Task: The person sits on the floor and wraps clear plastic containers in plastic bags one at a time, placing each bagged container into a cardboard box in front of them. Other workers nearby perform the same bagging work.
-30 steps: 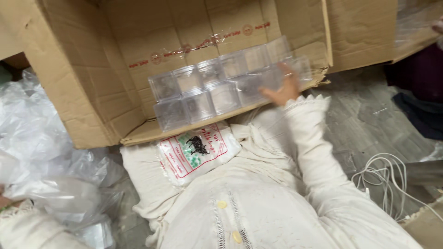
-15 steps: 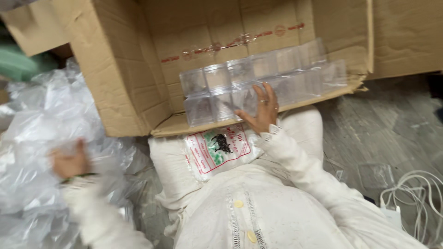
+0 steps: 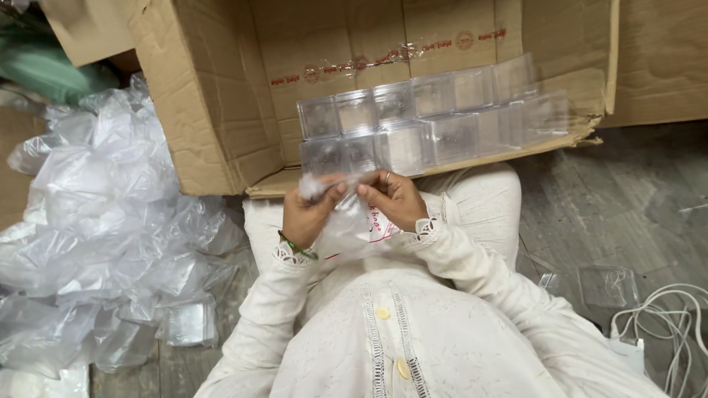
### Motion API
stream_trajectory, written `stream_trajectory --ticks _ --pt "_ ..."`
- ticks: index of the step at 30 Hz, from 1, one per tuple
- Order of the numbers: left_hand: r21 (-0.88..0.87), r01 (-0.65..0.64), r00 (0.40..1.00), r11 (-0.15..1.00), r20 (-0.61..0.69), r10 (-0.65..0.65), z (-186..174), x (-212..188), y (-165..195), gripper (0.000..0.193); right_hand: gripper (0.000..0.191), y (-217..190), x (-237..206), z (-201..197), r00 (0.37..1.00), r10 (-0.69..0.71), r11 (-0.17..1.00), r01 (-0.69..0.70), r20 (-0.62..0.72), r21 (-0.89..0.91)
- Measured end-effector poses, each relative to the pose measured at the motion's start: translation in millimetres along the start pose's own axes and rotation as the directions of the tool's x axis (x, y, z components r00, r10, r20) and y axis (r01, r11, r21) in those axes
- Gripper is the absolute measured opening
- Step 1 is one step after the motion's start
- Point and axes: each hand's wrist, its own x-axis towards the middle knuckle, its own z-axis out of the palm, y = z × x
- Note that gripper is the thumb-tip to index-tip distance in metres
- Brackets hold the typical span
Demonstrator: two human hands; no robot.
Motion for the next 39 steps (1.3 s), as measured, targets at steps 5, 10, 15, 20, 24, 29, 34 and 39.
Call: stream_trajectory --ticks 5,10,15,20,24,29,34,39 --pt "0.015 -0.060 0.997 0.998 -0.054 0.061 15 -8 -19 0.022 0.019 -7 -1 -7 0.997 -0.029 0.998 0.025 -0.077 -0.057" --pt "-0.266 -0.041 0.998 0.963 -0.057 0.027 22 -4 -22 0.018 0.015 7 1 1 0.990 -0.088 0.995 0.081 -0.112 -0.061" --pt "-0.238 0.064 0.995 0.969 -0.064 -0.082 32 -12 -46 0.022 0.016 27 -10 7 0.992 -0.071 0.997 0.070 -0.103 -0.017" --pt "-0.256 0.114 0.989 0.960 0.118 -0.086 26 -16 -80 0.027 0.014 30 -16 -1 0.968 0.252 0.827 -0.221 0.010 0.518" --pt "-0.469 0.164 0.762 0.868 0.619 0.190 -26 -4 -79 0.026 0.020 2 -26 -34 0.908 0.414 0.787 -0.391 0.061 0.477" --pt "-0.483 0.485 0.778 0.729 0.620 -0.107 -56 30 -73 0.020 0.035 -35 -20 -87 0.964 0.255 0.960 -0.243 0.076 -0.136" --pt "-0.111 0.213 0.977 0.971 0.045 -0.209 47 121 -117 0.030 0.021 -14 34 -117 0.896 -0.404 0.426 0.006 -0.185 -0.904" --pt "-0.058 -0.014 0.980 0.998 -0.199 0.002 92 135 -134 0.033 0.029 41 63 -145 0.845 -0.461 0.549 0.032 -0.271 -0.835"
